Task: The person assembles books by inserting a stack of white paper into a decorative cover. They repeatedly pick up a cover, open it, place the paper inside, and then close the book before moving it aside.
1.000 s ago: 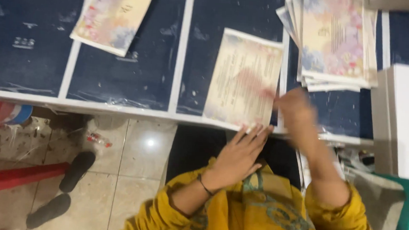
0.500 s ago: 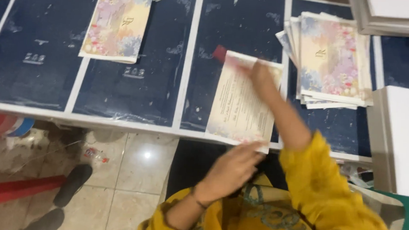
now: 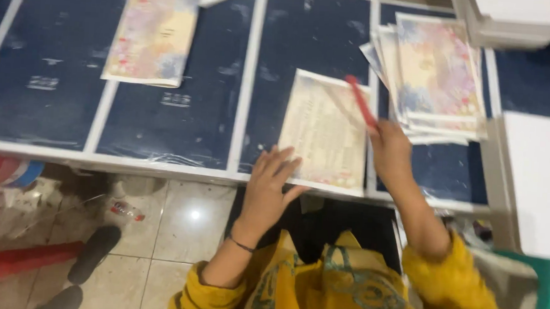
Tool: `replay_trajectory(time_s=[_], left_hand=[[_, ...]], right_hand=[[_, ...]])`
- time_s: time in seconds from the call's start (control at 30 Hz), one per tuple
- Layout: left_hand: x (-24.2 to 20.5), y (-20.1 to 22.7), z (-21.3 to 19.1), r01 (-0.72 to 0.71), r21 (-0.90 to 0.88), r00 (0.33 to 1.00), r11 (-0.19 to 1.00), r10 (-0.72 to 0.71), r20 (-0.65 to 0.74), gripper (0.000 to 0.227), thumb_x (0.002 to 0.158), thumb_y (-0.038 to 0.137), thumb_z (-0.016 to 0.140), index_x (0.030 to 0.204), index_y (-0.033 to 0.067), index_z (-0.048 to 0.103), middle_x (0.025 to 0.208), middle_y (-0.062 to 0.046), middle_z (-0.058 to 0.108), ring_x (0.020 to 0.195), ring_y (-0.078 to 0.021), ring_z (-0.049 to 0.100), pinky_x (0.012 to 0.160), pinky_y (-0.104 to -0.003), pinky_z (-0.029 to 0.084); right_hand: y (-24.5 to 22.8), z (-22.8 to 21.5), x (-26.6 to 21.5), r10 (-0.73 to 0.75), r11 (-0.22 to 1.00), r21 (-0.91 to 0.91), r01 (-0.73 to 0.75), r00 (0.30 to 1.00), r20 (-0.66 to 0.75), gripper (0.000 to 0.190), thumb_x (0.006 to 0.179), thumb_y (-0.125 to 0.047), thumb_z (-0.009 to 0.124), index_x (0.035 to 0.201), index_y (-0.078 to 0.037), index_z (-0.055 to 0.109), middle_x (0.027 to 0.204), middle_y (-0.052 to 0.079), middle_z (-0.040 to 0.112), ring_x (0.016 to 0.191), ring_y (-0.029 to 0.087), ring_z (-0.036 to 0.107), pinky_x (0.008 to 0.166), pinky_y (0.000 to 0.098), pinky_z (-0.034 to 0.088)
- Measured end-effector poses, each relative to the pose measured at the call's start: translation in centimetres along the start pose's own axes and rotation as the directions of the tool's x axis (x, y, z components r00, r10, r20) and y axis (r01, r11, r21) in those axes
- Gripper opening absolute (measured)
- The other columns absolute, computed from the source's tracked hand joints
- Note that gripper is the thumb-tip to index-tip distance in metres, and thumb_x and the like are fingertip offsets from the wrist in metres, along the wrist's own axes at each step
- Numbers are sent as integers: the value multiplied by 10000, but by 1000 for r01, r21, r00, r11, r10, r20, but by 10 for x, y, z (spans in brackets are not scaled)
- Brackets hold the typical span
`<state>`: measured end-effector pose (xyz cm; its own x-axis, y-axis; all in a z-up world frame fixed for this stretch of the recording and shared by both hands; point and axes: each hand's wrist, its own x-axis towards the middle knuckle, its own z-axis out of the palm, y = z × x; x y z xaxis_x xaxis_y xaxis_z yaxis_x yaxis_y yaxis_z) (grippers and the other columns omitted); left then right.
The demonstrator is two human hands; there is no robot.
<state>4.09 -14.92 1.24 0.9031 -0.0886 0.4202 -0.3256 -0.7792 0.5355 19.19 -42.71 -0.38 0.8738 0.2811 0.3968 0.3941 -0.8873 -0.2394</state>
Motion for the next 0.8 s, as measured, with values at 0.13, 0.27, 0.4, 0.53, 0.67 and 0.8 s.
replay_trajectory(time_s=[0.13,0.27,0.4,0.53,0.67,0.8], left_hand=[[-6,-2,5,9,-92,996,996,-17,-93,587,780,419,878,1275,135,737,1370,-118,656,1283,-417,599,1140,-520,432],[22,-13,-23,-111,-141,993,984,115,22,759,702,564,846,1280,88,724,1442,-226,590,1274,-472,607,1089,-546,495],[100,-49,-107,375,-124,914,919,-345,212,458,858,434,793,1145,91,695,1132,-111,714,1041,-260,709,938,-402,577],[141,-187,-80,246,375,969,894,-230,-88,496,1028,443,614,1347,69,681,1539,-372,331,1423,-580,280,1168,-652,245],[155,-263,-64,415,527,903,742,-408,-137,668,1089,609,423,1564,147,510,1609,-354,259,1437,-602,284,1110,-738,263],[147,-266,-54,400,594,915,698,-269,-301,589,1121,514,471,1464,64,637,1555,-252,449,1364,-488,447,1038,-677,369]], right_hand=[[-13,5,-24,354,635,614,-469,883,309,307,972,-327,777,1050,-37,713,742,132,651,647,253,655,497,377,486],[-28,-75,-8,363,408,769,-493,860,359,321,888,-91,816,1130,67,677,793,186,678,581,204,657,477,329,519],[44,-119,46,560,629,488,-605,788,256,270,899,-308,842,1115,-211,711,1023,-24,740,832,81,654,635,279,500],[132,-118,52,514,761,437,-480,857,46,169,1152,-246,794,1160,-106,700,768,20,543,638,89,467,507,308,377],[142,-83,10,357,863,362,-352,933,56,171,1058,-59,622,950,-126,736,1229,80,759,1126,211,697,955,333,484],[70,-35,-58,152,979,116,-169,978,142,270,989,-402,777,1122,-167,770,903,21,771,762,192,710,706,346,507]])
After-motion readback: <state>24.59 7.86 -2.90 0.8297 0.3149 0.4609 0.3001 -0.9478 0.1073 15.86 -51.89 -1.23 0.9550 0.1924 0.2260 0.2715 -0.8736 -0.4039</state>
